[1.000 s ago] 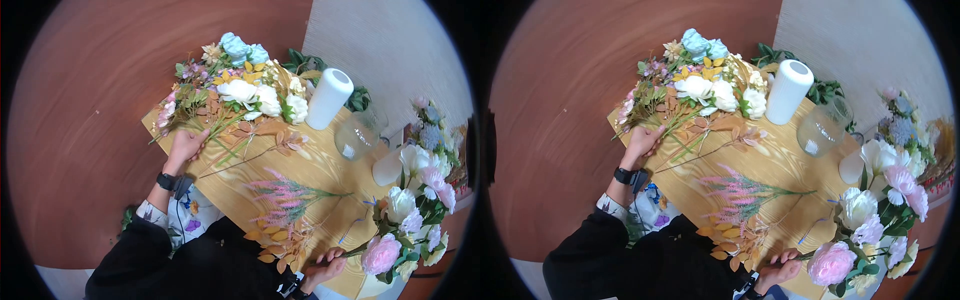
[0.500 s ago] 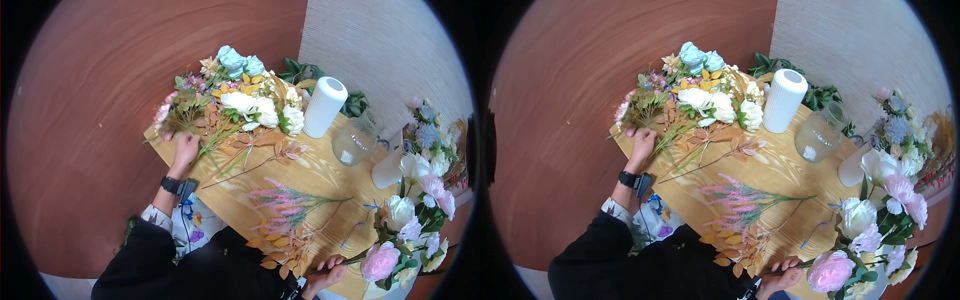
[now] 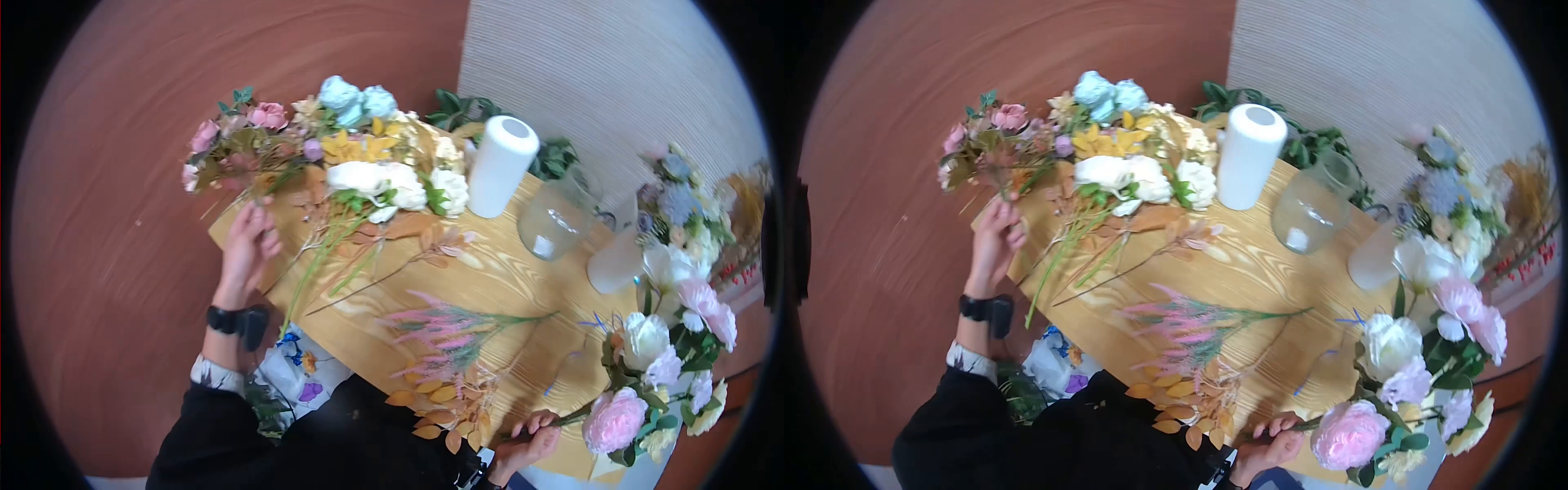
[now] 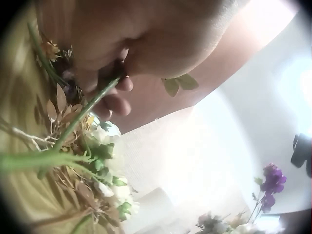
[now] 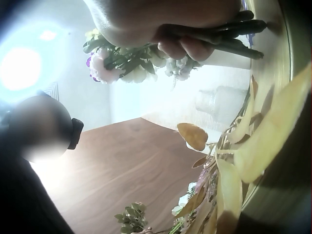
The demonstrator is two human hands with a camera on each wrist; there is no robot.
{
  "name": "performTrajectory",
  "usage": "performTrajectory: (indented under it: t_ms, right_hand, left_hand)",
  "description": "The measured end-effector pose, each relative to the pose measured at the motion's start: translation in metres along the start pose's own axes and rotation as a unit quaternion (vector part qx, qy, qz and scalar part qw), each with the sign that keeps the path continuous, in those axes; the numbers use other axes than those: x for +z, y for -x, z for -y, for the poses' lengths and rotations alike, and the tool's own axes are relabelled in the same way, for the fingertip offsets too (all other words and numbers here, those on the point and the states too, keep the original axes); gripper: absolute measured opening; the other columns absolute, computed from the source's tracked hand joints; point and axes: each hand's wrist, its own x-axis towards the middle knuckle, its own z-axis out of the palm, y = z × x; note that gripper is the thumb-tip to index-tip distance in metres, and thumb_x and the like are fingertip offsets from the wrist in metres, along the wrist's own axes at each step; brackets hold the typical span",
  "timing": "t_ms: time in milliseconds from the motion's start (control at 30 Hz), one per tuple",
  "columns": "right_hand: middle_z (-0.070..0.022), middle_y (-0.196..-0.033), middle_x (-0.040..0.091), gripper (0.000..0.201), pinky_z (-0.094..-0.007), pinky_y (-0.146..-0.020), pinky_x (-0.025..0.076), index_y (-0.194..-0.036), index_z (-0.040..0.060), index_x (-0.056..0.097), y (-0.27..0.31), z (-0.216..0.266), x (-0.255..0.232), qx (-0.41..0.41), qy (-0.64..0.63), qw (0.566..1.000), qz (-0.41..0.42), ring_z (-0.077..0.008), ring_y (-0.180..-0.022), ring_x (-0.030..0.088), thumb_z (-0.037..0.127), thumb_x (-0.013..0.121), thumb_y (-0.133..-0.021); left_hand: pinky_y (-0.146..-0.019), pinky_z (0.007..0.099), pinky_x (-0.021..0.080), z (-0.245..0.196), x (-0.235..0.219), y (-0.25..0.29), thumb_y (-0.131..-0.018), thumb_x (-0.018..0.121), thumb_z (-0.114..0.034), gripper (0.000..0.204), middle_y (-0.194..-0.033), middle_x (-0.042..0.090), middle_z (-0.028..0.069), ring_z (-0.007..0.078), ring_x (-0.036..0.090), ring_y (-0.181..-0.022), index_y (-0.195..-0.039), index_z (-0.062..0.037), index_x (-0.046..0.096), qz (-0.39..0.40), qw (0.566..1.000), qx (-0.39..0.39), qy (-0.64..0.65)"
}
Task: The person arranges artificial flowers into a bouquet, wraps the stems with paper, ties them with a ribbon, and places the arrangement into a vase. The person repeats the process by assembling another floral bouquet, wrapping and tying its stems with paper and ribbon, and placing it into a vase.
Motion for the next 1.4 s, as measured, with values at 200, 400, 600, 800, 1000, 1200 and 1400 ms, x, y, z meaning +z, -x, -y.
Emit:
performTrajectory:
  t_ms: [200,400,600,800,1000,1200,1400]
  right_hand:
    - [-0.0007,-0.070,0.037,0.024,-0.0194,-0.040,0.032,-0.083,0.0062,0.042,0.000,0.007,-0.002,0.017,-0.008,1.000,-0.010,-0.0074,-0.059,0.036,0.027,0.050,-0.089]
    - [-0.0019,-0.068,0.037,0.029,-0.0192,-0.040,0.031,-0.080,0.0050,0.040,0.005,0.010,0.003,0.042,0.007,0.998,-0.053,-0.0074,-0.056,0.035,0.031,0.045,-0.092]
    - [-0.0019,-0.069,0.038,0.026,-0.0205,-0.040,0.030,-0.080,0.0049,0.042,0.010,0.008,-0.003,0.056,-0.009,0.997,-0.059,-0.0082,-0.056,0.035,0.028,0.047,-0.091]
    - [-0.0016,-0.074,0.040,0.022,-0.0209,-0.041,0.030,-0.080,0.0056,0.042,0.014,0.013,-0.012,0.040,-0.002,0.994,-0.103,-0.0082,-0.057,0.036,0.024,0.052,-0.089]
    - [-0.0018,-0.075,0.040,0.022,-0.0212,-0.041,0.031,-0.080,0.0075,0.041,0.009,0.018,-0.017,0.033,0.006,0.996,-0.077,-0.0080,-0.058,0.038,0.025,0.048,-0.091]
    - [0.0004,-0.073,0.039,0.022,-0.0192,-0.042,0.031,-0.084,0.0089,0.042,0.009,0.013,-0.014,0.033,0.039,0.996,-0.078,-0.0064,-0.061,0.037,0.029,0.047,-0.091]
    - [-0.0010,-0.071,0.038,0.029,-0.0186,-0.043,0.031,-0.084,0.0060,0.040,0.008,0.013,-0.006,0.013,0.068,0.997,-0.038,-0.0065,-0.061,0.037,0.033,0.047,-0.091]
  left_hand:
    - [-0.034,0.0160,0.015,-0.013,-0.016,0.036,-0.092,0.038,-0.011,0.034,-0.062,0.026,-0.0063,0.0012,0.021,-0.044,-0.125,-0.0043,0.038,-0.006,0.988,-0.022,0.150]
    - [-0.039,0.0158,0.017,-0.017,0.004,0.045,-0.094,0.042,-0.018,0.027,-0.064,0.031,-0.0072,-0.0010,0.024,-0.048,-0.117,-0.0027,0.045,-0.087,0.974,0.173,-0.116]
    - [-0.049,0.0162,0.022,0.003,-0.029,-0.037,-0.093,0.045,-0.018,0.025,-0.068,0.038,-0.0055,0.0008,0.030,-0.059,-0.109,0.0005,0.050,-0.067,0.920,0.228,-0.311]
    - [-0.076,0.0319,0.042,0.057,-0.070,-0.070,-0.087,0.051,-0.014,0.027,-0.095,0.057,0.0151,0.0231,0.055,-0.086,-0.110,0.0016,0.050,-0.030,0.545,0.471,-0.693]
    - [-0.065,0.0329,0.044,0.081,-0.008,-0.003,-0.079,0.062,-0.015,0.028,-0.080,0.058,0.0146,0.0247,0.056,-0.074,-0.100,0.0025,0.056,0.072,0.795,0.116,-0.592]
    - [-0.055,0.0377,0.039,0.072,0.001,-0.005,-0.081,0.052,-0.012,0.018,-0.061,0.052,0.0187,0.0299,0.050,-0.056,-0.073,0.0039,0.051,0.079,0.800,0.088,-0.589]
    - [-0.053,0.0280,0.037,0.049,0.015,0.011,-0.089,0.047,-0.012,0.017,-0.062,0.050,0.0067,0.0158,0.047,-0.056,-0.083,0.0025,0.054,0.003,0.835,0.141,-0.532]
